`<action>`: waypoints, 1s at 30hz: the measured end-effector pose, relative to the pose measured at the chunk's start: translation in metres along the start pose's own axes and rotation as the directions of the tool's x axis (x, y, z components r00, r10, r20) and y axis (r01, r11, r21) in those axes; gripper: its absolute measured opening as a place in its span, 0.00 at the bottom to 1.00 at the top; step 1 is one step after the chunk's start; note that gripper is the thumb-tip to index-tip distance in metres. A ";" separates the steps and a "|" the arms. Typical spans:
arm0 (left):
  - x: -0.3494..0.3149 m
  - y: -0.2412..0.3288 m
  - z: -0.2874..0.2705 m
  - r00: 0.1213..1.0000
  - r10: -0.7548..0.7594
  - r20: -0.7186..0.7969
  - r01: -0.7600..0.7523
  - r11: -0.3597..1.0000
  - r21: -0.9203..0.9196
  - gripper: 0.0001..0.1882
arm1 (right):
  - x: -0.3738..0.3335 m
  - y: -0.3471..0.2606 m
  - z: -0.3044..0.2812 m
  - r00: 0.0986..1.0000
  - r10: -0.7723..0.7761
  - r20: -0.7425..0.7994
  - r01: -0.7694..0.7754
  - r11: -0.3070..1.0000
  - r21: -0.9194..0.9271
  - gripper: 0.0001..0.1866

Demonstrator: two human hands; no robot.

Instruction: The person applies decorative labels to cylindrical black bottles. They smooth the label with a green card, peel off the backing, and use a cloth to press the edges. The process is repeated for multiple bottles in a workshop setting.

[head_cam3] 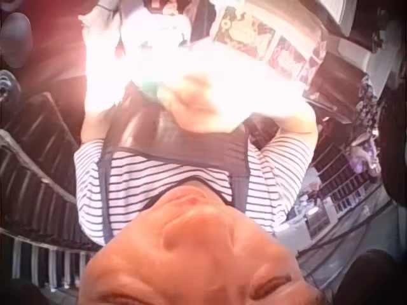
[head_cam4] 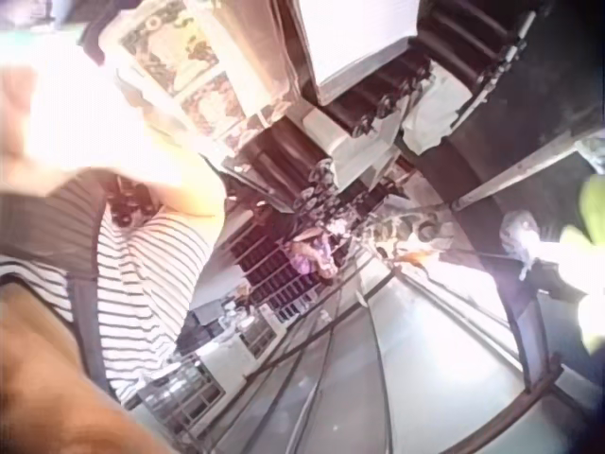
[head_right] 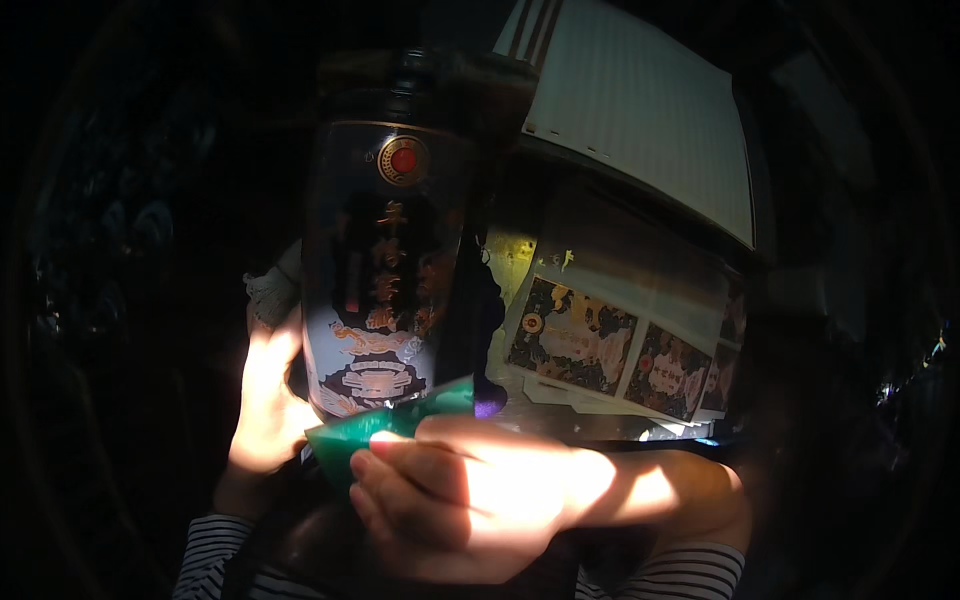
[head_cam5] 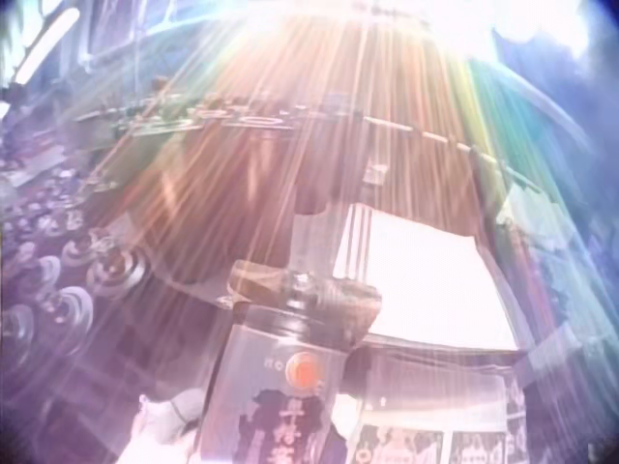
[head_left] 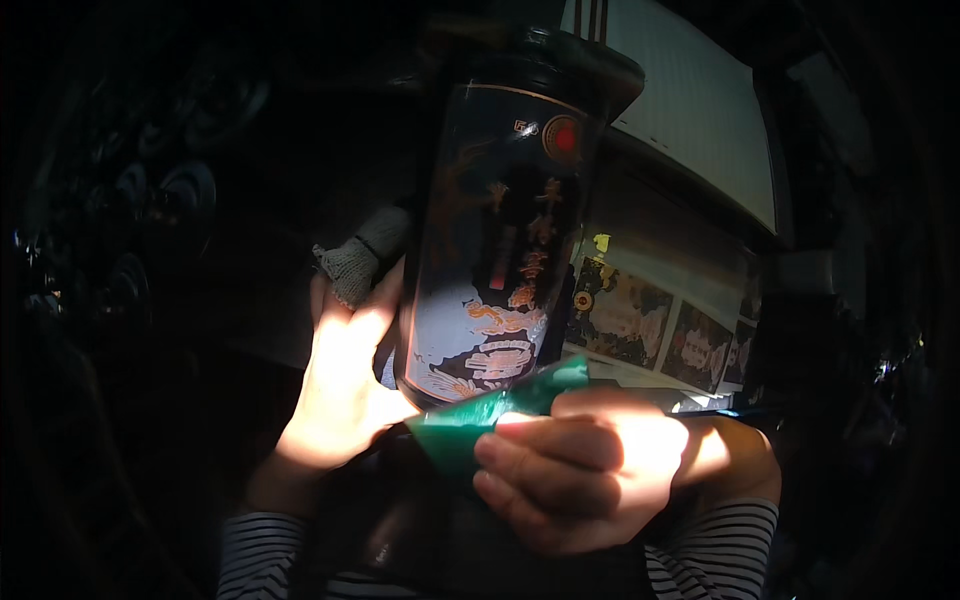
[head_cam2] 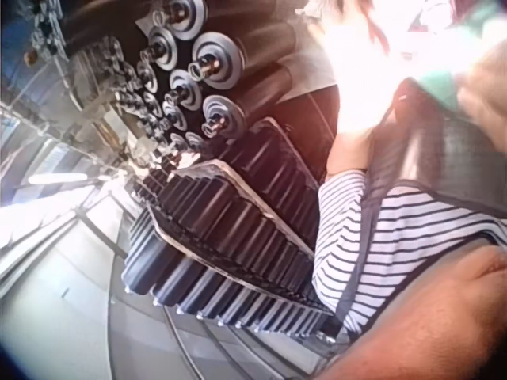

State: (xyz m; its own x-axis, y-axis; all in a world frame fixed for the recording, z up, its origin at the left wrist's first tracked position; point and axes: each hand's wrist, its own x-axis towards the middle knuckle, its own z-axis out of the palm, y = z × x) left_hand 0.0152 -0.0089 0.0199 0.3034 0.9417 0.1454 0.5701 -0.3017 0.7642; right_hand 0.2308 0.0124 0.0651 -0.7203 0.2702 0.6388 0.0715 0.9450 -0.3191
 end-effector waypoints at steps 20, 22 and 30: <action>-0.001 -0.001 0.018 0.973 -0.229 -0.031 0.217 0.952 -0.214 0.47 | -0.026 0.025 -0.016 0.982 0.165 -0.088 -0.153 0.980 0.127 0.15; 0.006 0.002 0.018 0.977 -0.210 0.041 0.214 0.957 -0.197 0.48 | -0.060 0.015 -0.010 0.906 0.407 0.117 -0.398 0.725 0.563 0.15; 0.003 0.004 0.020 0.957 -0.282 -0.065 0.250 0.920 -0.302 0.43 | -0.011 0.015 -0.035 0.983 0.183 0.011 -0.181 0.961 0.211 0.17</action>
State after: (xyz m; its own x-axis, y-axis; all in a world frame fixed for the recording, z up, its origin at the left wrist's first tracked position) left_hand 0.0343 -0.0102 0.0108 0.0805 0.9961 -0.0356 0.3694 0.0034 0.9292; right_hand 0.2642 0.0302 0.0775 -0.7030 0.4362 0.5617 0.0532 0.8199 -0.5701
